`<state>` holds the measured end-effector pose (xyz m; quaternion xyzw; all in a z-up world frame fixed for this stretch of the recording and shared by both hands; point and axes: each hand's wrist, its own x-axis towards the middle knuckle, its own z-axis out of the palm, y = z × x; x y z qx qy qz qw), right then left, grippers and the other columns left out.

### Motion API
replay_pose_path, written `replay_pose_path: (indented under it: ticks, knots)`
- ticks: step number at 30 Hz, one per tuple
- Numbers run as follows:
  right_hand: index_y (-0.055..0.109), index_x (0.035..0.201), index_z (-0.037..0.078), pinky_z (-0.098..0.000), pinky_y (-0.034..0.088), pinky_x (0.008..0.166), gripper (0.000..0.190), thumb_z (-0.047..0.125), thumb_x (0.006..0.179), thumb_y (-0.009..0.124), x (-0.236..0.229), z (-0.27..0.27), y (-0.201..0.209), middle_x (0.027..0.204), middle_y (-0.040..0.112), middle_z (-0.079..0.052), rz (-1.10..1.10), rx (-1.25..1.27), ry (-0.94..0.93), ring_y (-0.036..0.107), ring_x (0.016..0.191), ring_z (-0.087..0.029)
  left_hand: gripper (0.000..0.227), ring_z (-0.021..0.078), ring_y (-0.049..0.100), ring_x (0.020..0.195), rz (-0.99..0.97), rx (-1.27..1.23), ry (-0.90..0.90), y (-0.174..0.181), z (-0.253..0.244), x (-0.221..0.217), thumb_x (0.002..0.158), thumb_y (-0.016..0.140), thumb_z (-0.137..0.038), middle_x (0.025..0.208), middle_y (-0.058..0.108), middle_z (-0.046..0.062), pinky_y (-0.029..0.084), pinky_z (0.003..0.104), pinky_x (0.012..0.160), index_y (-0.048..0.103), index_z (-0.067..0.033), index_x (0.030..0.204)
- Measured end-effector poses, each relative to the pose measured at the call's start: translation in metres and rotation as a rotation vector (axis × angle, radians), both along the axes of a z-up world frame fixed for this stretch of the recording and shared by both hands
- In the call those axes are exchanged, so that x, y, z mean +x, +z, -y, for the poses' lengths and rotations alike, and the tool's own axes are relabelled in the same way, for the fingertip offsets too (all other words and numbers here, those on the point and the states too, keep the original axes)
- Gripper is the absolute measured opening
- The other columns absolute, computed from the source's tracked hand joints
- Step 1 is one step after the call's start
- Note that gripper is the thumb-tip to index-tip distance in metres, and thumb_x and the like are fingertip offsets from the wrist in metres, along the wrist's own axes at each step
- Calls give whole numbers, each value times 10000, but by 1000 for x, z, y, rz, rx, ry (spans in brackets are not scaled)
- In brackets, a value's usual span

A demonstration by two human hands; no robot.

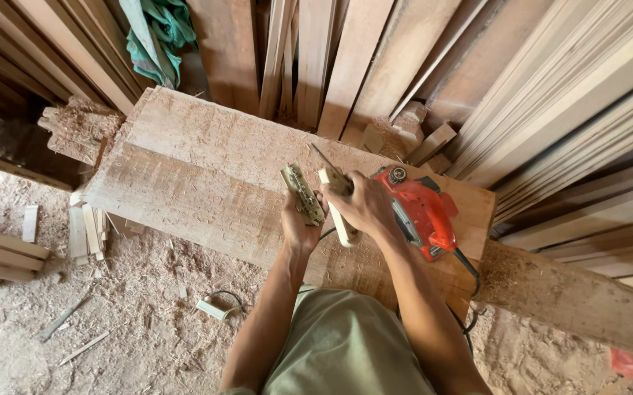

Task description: The person disassembles a multi-socket electrical outlet using a screwdriver, removes the cover, and adjusts internal components. The person then reassembles the outlet and tightens the screws.

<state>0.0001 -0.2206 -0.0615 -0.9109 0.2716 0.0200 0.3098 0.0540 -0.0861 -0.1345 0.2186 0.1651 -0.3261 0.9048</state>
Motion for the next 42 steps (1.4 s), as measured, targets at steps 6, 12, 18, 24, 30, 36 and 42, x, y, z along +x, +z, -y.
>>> replay_pose_path:
  ticks: [6, 12, 18, 24, 30, 36, 42]
  knots:
    - [670, 1069, 61, -425, 577, 513, 651, 664, 832, 601, -39, -10, 5, 828, 727, -98, -45, 196, 125, 678, 591, -227, 507, 205, 662, 758, -53, 71, -67, 12, -3, 2, 1069, 152, -437, 926, 638, 127, 626, 410, 690, 487, -118, 1276]
    - [692, 1073, 60, -532, 478, 826, 607, 636, 882, 686, -54, -33, -1, 847, 763, -98, 122, -32, 274, 699, 781, -242, 580, 183, 606, 652, 28, -148, -80, -2, 7, -2, 1116, 181, -526, 850, 651, 88, 567, 343, 581, 525, -64, 1186]
    - [669, 1133, 67, -366, 603, 678, 588, 589, 864, 637, -49, -25, 1, 885, 759, -80, 139, 210, 126, 723, 731, -179, 619, 210, 628, 688, 7, -40, -189, 2, 8, -7, 1052, 167, -559, 782, 636, 100, 591, 418, 698, 531, -59, 1064]
    - [676, 1066, 28, -372, 543, 635, 525, 543, 965, 647, -56, -4, -16, 860, 708, -78, 333, 208, 89, 652, 706, -183, 520, 179, 611, 744, -20, -136, -5, -2, 8, -8, 1119, 203, -475, 898, 631, 87, 585, 391, 727, 520, -80, 1237]
    - [617, 1118, 35, -335, 489, 450, 655, 655, 940, 501, -42, -4, -57, 754, 641, -33, -298, 48, -21, 602, 554, -158, 534, 211, 634, 804, -15, -82, 103, 9, -17, 13, 1120, 190, -425, 956, 652, 135, 590, 365, 731, 487, -40, 1341]
    - [554, 1305, -1, -326, 438, 488, 817, 725, 938, 476, -41, -36, -93, 782, 675, -57, -500, -206, 163, 626, 588, -166, 475, 215, 630, 799, -28, -65, 131, 32, -32, 17, 1108, 206, -401, 962, 648, 156, 581, 348, 686, 458, -59, 1321]
    - [719, 1108, 55, -313, 534, 619, 372, 399, 979, 660, -65, -24, -47, 886, 722, -98, 303, -158, 236, 678, 739, -186, 501, 217, 621, 815, 28, -103, 151, 29, -32, 12, 1137, 215, -408, 998, 635, 154, 577, 351, 713, 459, -29, 1357]
